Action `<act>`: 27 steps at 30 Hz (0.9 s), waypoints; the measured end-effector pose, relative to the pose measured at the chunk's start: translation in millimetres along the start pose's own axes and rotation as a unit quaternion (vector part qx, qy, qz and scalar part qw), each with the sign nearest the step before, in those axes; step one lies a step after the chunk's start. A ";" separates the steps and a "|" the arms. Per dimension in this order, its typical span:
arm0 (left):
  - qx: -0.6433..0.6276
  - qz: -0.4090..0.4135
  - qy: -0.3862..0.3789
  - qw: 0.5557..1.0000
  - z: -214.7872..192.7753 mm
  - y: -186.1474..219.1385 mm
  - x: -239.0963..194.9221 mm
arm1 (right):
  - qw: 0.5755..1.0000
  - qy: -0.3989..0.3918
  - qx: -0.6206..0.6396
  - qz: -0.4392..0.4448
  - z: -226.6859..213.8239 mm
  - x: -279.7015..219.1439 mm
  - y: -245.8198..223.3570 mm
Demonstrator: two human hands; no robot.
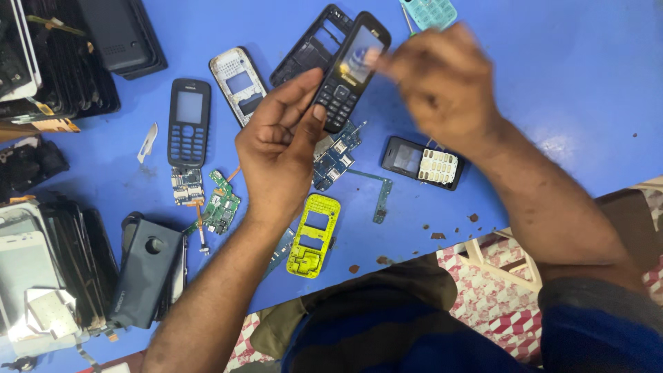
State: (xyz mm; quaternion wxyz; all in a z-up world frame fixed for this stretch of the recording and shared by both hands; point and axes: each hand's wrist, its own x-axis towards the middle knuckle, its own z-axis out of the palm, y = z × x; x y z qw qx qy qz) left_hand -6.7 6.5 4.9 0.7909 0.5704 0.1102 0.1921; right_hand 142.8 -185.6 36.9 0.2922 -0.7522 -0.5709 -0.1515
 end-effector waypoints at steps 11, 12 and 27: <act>-0.011 -0.017 -0.012 1.000 -3.0 0.7 7.6 | 1.000 0.007 0.026 0.017 -9.2 -2.2 11.7; -0.021 -0.024 -0.018 0.999 -2.8 0.6 6.9 | 0.999 0.005 0.036 0.019 -8.2 -3.8 10.5; -0.016 -0.012 -0.015 1.000 0.5 5.3 -2.8 | 0.988 -0.088 -0.103 -0.080 -4.7 6.0 -3.7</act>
